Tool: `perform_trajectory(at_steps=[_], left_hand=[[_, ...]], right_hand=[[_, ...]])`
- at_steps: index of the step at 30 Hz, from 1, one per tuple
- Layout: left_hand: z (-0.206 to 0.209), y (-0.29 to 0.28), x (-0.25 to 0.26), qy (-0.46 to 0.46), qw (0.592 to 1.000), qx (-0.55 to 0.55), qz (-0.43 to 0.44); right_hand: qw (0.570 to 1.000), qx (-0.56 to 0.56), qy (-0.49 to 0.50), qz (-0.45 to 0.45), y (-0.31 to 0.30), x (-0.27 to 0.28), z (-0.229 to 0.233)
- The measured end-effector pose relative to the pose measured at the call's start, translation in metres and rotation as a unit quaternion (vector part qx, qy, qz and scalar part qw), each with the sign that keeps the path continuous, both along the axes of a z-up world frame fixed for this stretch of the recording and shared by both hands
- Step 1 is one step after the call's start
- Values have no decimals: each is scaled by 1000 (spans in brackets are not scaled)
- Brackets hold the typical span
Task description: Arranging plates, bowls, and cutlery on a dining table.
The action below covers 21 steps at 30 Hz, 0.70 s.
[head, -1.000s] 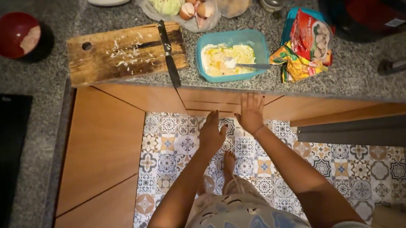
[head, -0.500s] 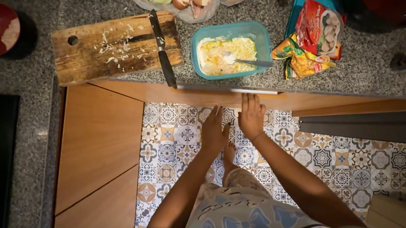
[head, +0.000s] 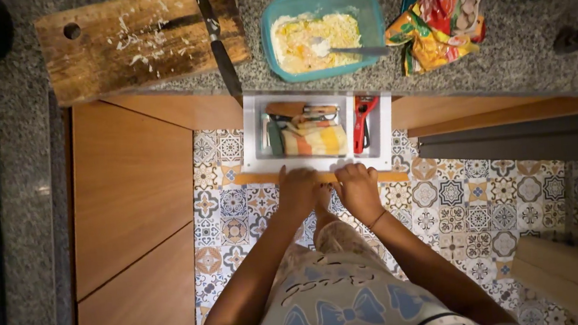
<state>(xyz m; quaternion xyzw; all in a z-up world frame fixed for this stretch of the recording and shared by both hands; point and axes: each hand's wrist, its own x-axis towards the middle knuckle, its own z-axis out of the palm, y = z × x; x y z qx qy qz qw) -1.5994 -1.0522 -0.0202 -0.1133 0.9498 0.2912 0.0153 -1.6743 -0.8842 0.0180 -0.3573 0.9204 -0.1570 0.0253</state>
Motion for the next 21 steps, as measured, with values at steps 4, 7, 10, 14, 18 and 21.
perform_trajectory(at_steps=[4, 7, 10, 14, 18, 21], left_hand=[[8, 10, 29, -45, 995, -70, -58], [19, 12, 45, -65, 994, -47, -69], [11, 15, 63, -103, 989, -33, -104], [36, 15, 71, -159, 979, 12, -127], [11, 26, 83, -241, 958, 24, -151], [4, 25, 88, -197, 966, -5, -168]], right_hand=[[996, 61, -60, 38, 11, 17, 17], [990, 86, -72, 88, 18, 27, 19], [976, 147, -108, 118, 25, 42, 16], [965, 169, -142, 142, 32, 56, 13], [947, 215, -164, 175, 34, 58, 0], [896, 295, -282, 173, 7, 36, 30]])
